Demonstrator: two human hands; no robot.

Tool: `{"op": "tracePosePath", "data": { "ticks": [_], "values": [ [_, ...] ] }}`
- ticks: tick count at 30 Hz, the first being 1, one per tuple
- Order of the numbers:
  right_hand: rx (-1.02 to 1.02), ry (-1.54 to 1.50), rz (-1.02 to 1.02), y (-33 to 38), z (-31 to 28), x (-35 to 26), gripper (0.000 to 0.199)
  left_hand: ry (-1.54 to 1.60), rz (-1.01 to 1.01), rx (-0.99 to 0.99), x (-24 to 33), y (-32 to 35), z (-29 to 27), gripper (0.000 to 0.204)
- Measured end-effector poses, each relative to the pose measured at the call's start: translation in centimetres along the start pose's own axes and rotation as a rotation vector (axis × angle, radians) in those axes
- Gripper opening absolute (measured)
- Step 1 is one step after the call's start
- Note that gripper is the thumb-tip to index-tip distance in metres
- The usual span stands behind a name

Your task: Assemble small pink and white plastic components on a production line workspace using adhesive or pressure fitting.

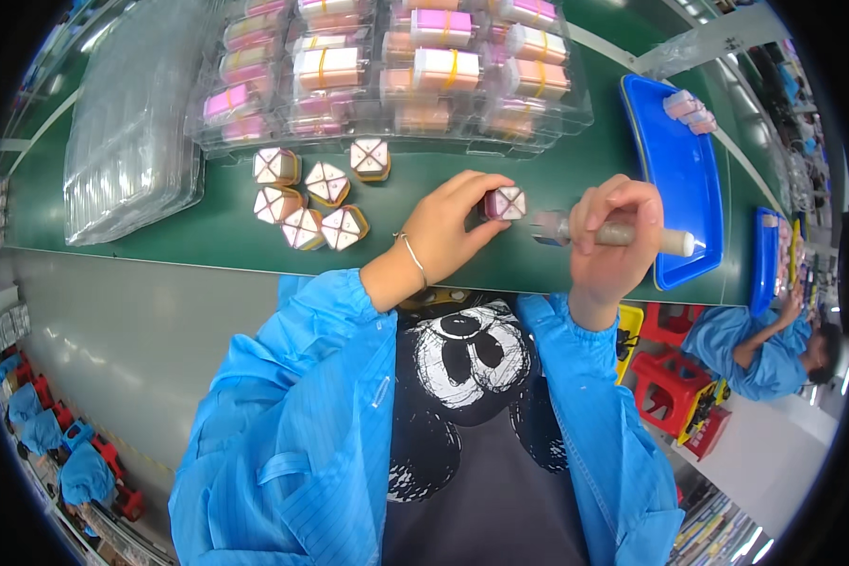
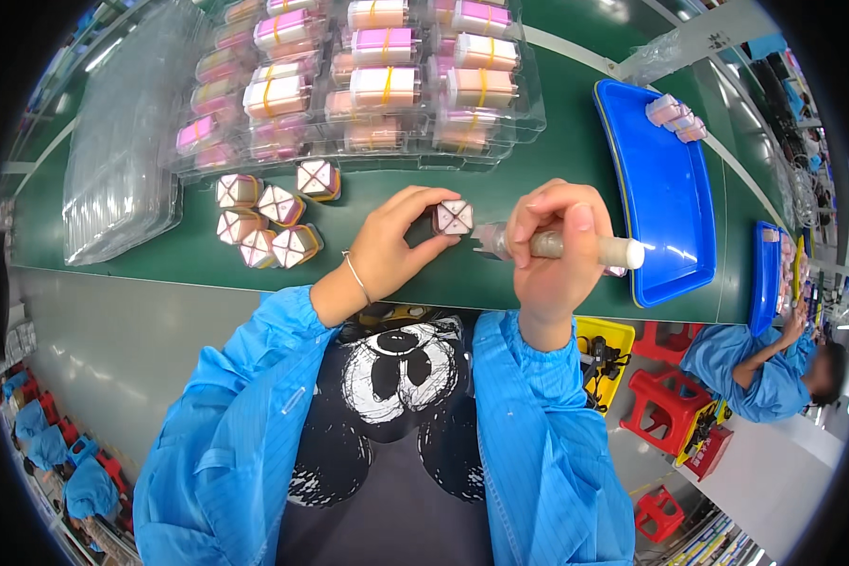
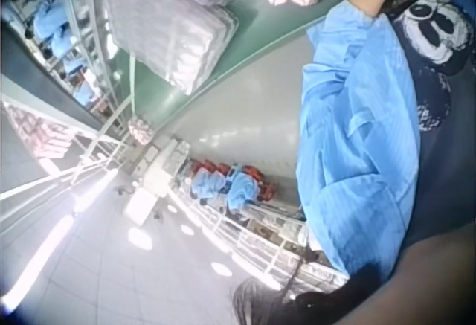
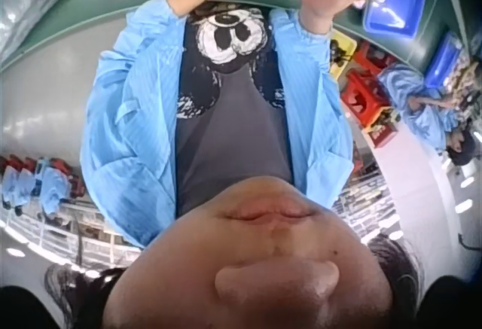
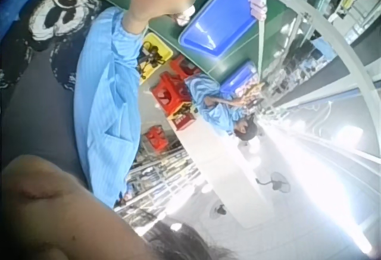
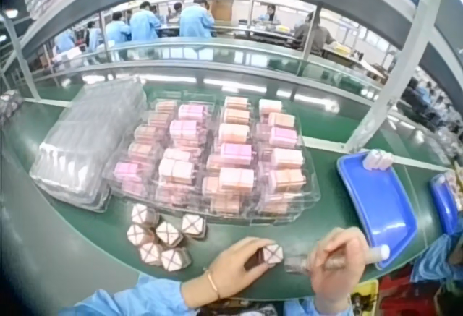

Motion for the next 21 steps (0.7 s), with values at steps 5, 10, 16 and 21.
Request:
{"op": "tracePosePath", "data": {
  "ticks": [5, 10, 16, 21],
  "values": [
    [-0.035, 0.083, 0.038, 0.2, 1.8, 1.1, 0.029, -0.026, -0.019, 0.008, -0.2, 0.1, -0.2, 0.042],
    [0.028, 0.225, 0.05, 0.2, 2.7, 1.0, 0.027, -0.087, -0.033, 0.042, -0.2, 0.0, -0.2, 0.041],
    [0.068, 0.272, 0.089, 0.5, 3.0, 1.4, 0.028, -0.117, -0.018, 0.06, -0.5, 0.0, 0.0, 0.039],
    [0.03, 0.413, 0.118, 0.9, 3.5, 1.9, 0.036, -0.174, 0.027, 0.065, -0.1, -0.1, -0.1, 0.041]
  ]
}}
Point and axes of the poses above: each hand's wrist, its own y-axis away from the middle knuckle, its own z-axis out of the palm, x = y × z, the point moved 5 cm from there along -y, towards the middle knuckle, and after that the axes turned 6 degrees about -x, right-handed, at the moved point
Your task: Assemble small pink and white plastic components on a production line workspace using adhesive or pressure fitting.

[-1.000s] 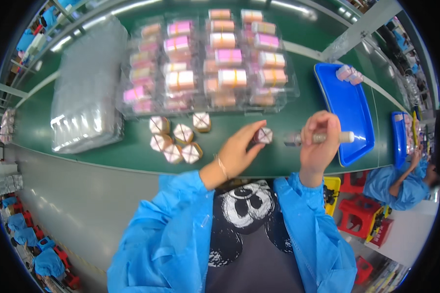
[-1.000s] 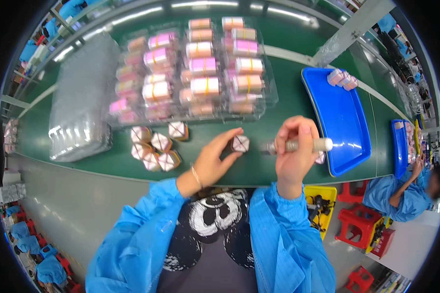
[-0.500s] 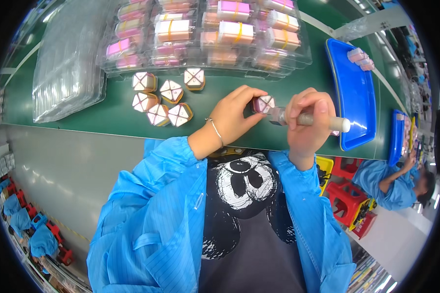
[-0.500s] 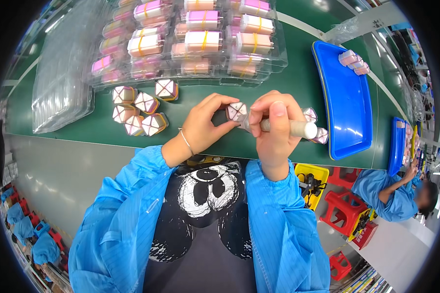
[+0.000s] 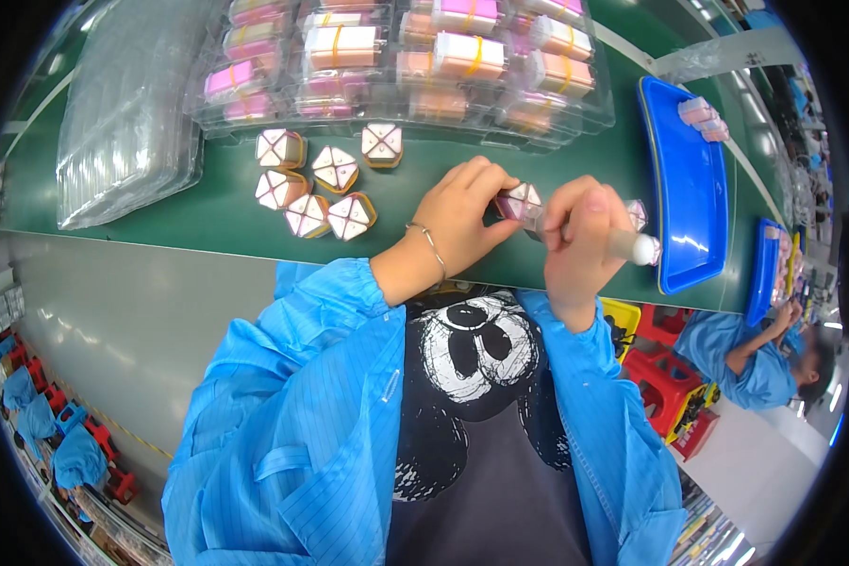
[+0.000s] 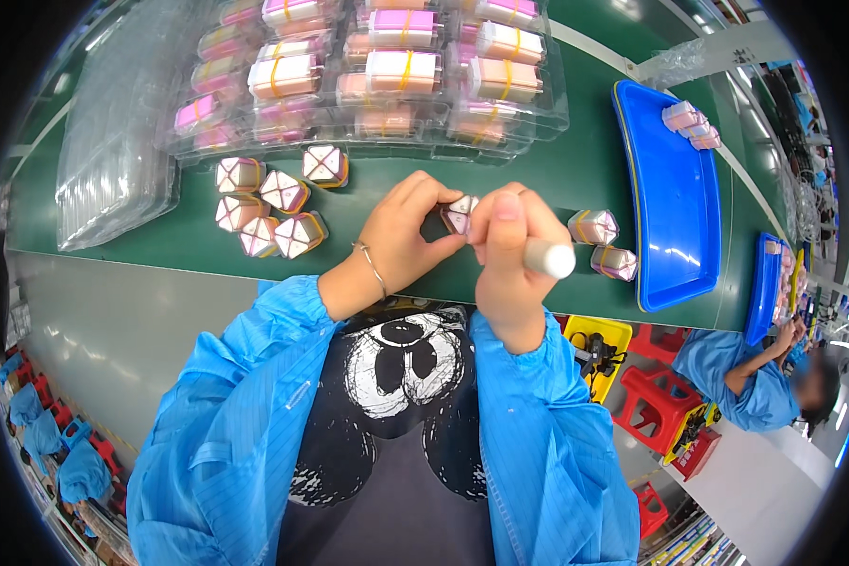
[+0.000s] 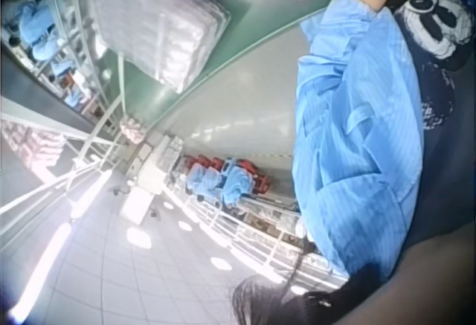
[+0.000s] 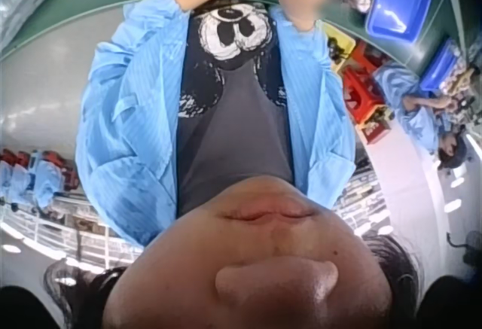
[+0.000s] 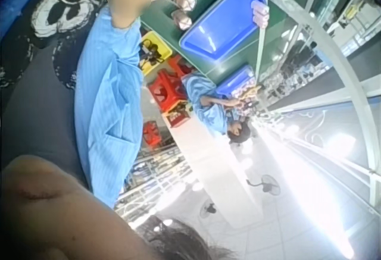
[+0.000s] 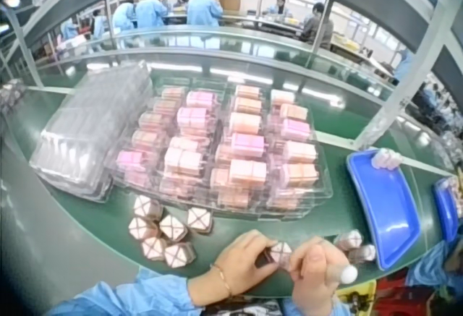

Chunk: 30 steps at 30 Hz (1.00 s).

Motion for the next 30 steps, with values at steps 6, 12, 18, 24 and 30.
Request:
{"op": "tracePosePath", "data": {
  "ticks": [6, 12, 18, 24, 30],
  "values": [
    [0.05, 0.012, -0.035, 0.4, -0.1, 0.1, 0.041, 0.039, 0.002, 0.025, -0.1, 0.1, 0.0, 0.041],
    [0.076, -0.026, -0.023, 0.6, -0.4, 0.5, 0.041, 0.019, 0.013, 0.033, -0.1, 0.1, -0.1, 0.041],
    [0.07, -0.028, -0.006, 0.7, -0.4, 0.3, 0.043, 0.015, 0.015, 0.039, -0.2, 0.0, -0.3, 0.042],
    [0.065, -0.097, -0.028, 0.8, -0.5, 0.6, 0.042, 0.027, 0.006, 0.012, -0.1, 0.1, -0.2, 0.042],
    [0.042, -0.412, -0.163, 0.5, -1.8, -0.8, 0.039, 0.118, -0.014, -0.079, -0.2, 0.1, 0.0, 0.041]
  ]
}}
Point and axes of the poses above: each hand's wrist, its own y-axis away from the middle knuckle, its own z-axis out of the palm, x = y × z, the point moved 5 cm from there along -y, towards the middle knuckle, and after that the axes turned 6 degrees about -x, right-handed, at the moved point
